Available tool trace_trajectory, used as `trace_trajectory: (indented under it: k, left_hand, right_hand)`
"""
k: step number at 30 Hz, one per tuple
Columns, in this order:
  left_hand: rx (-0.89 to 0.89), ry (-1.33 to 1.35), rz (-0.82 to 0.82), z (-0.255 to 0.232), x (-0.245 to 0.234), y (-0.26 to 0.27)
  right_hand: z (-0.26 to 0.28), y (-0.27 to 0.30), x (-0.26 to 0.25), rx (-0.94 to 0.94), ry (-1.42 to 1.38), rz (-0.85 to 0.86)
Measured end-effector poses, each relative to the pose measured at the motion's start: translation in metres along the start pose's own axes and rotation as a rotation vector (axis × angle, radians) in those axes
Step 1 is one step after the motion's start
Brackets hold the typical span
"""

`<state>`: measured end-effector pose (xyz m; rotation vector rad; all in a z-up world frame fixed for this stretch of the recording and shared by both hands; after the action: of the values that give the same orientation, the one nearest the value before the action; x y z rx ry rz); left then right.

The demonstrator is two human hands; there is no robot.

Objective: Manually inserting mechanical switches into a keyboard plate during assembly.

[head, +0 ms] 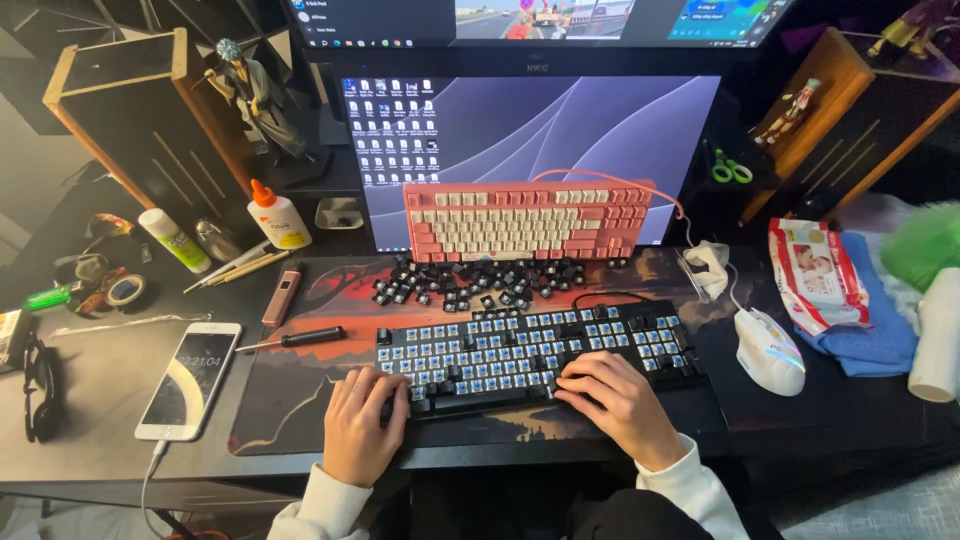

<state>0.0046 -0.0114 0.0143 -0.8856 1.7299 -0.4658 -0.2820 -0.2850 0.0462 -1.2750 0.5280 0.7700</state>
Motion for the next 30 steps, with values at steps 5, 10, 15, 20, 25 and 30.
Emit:
trace_trajectory:
  k: [5, 10, 15, 20, 25, 30]
  left_hand:
    - [0.006, -0.003, 0.004, -0.001, 0.000, -0.001]
    - [0.020, -0.008, -0.013, -0.010, -0.009, -0.011]
    - [0.035, 0.003, -0.016, -0.010, -0.008, -0.010]
    - [0.031, 0.000, -0.008, -0.005, -0.004, -0.005]
    - [0.024, -0.006, 0.000, -0.003, -0.003, -0.004]
    - [0.029, 0.005, -0.007, -0.006, -0.006, -0.007]
  right_hand:
    - [-0.002, 0.004, 0.003, -0.003, -0.003, 0.041]
    - [-0.001, 0.004, 0.008, -0.008, -0.011, 0.009]
    - [0.003, 0.002, 0.006, 0.002, -0.039, -0.081]
    - [-0.003, 0.006, 0.013, 0.014, -0.022, -0.056]
    - [-0.008, 0.011, 0.017, 0.013, -0.002, -0.030]
    - [-0.008, 0.009, 0.015, 0.054, -0.029, 0.006]
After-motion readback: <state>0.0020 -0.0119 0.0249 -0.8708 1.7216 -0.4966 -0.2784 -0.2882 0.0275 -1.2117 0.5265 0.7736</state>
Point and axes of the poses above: each hand's wrist, its own y-axis away from the middle knuckle, its own x-axis out of the palm, z = x × y, the point moved 2 cm from there along -y, towards the middle knuckle, and after that the axes turned 4 degrees about y, right-handed, at the moved point
